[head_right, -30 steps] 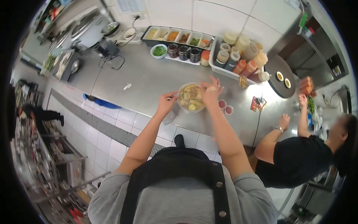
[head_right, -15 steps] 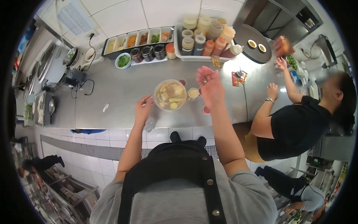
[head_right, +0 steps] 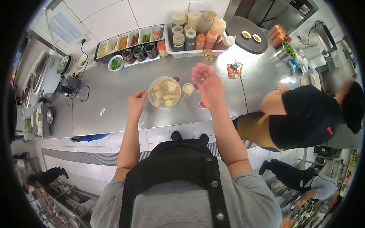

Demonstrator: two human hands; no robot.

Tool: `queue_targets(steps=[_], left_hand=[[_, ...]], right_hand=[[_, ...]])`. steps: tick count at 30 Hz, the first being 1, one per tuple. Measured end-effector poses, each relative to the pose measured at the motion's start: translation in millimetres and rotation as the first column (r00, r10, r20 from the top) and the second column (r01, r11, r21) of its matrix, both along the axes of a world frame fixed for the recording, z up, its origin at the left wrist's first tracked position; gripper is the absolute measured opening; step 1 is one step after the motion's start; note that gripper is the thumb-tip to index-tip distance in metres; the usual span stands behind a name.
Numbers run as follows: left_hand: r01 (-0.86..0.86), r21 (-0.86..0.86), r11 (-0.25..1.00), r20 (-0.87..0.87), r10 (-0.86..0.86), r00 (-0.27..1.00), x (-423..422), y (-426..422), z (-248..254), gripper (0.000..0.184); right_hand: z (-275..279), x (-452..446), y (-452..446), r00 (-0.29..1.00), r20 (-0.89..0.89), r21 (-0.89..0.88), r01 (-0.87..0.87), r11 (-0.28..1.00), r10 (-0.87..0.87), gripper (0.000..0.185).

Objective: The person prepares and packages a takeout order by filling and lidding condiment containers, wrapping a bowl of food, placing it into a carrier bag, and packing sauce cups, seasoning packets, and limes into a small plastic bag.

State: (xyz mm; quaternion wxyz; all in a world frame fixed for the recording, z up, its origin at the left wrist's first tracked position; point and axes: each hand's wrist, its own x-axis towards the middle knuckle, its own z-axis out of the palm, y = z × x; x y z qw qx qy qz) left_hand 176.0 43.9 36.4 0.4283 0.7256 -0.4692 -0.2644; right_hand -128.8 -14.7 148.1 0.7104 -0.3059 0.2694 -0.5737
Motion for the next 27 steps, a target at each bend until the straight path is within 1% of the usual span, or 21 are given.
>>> queue_targets(steps=[1, 2, 3, 5, 6, 7, 8, 9, 12, 15, 17, 18, 21, 24, 27], left_hand=[[0.005, -0.014, 1.0, -0.026, -0.006, 1.0, -0.5, 0.1, -1.2, 0.027], [0.013, -0.027, 1.0, -0.051, -0.014, 0.999, -2.3, 0.4, -2.7, 0.026], [0.022, -0.04, 0.999, -0.075, -0.024, 0.997, -4.0, 0.5, -3.0, 0.025], [0.0, -0.023, 1.0, -0.069, -0.002, 0.998, -5.1, 1.1, -5.0, 0.024], [-0.009, -0.013, 1.0, -0.067, 0.009, 0.998, -6.1, 1.4, -6.9, 0.024], [-0.028, -0.034, 0.999, -0.062, 0.026, 0.998, -7.3, 1.6, -7.8, 0.023], [-0.046, -0.052, 0.998, -0.058, 0.043, 0.997, -8.4, 2.6, -9.0, 0.023], [-0.065, -0.07, 0.995, -0.054, 0.061, 0.997, -9.3, 5.7, -10.0, 0.023], [-0.133, -0.132, 0.982, -0.083, 0.123, 0.989, -9.5, 19.2, -9.5, 0.021], [-0.166, -0.129, 0.978, -0.101, 0.153, 0.983, -3.4, 34.5, -23.1, 0.019], [-0.181, -0.102, 0.978, -0.152, 0.165, 0.975, 4.2, 40.3, -36.6, 0.019], [-0.191, -0.089, 0.978, -0.177, 0.173, 0.969, 5.4, 42.1, -35.2, 0.02], [-0.192, -0.086, 0.978, -0.126, 0.181, 0.975, 4.0, 42.4, -28.7, 0.018], [-0.188, -0.03, 0.982, -0.113, 0.184, 0.976, 2.6, 35.3, -26.5, 0.018], [-0.153, -0.084, 0.985, -0.094, 0.145, 0.985, 2.1, 24.4, -29.7, 0.018]], right_hand=[[-8.1, 2.6, 1.4, 0.957, -0.287, 0.014, -0.05, 0.999, 0.052, 0.044], [-17.5, 6.5, 3.2, 0.831, -0.548, 0.042, -0.093, 0.995, 0.1, 0.045], [-22.3, 11.7, 5.8, 0.634, -0.76, 0.081, -0.125, 0.989, 0.143, 0.047], [-32.0, 25.1, 15.4, 0.323, -0.906, 0.191, -0.261, 0.946, 0.272, 0.053], [-36.4, 32.9, 21.8, 0.147, -0.937, 0.262, -0.312, 0.913, 0.318, 0.057], [-49.3, 40.7, 30.2, 0.202, -0.967, 0.091, -0.294, 0.951, 0.155, 0.06], [-69.4, 49.1, 41.7, 0.252, -0.968, -0.079, -0.266, 0.961, -0.01, 0.064], [-82.6, 57.3, 54.7, 0.294, -0.94, -0.246, -0.229, 0.942, -0.174, 0.069], [-54.9, 80.2, 90.3, 0.175, -0.915, -0.401, -0.3, 0.865, -0.364, 0.077], [-32.0, 91.1, 114.5, 0.15, -0.956, -0.294, -0.422, 0.858, -0.254, 0.082], [-28.0, 93.5, 122.0, 0.16, -0.958, -0.287, -0.456, 0.843, -0.24, 0.083], [-26.0, 94.8, 124.4, 0.165, -0.958, -0.284, -0.474, 0.833, -0.233, 0.084], [-17.6, 94.3, 127.1, 0.208, -0.963, -0.26, -0.544, 0.798, -0.171, 0.085], [-21.2, 95.9, 129.9, 0.327, -0.94, -0.287, -0.612, 0.737, -0.095, 0.084], [-24.6, 96.2, 132.1, 0.445, -0.887, -0.386, -0.575, 0.721, -0.12, 0.081]])
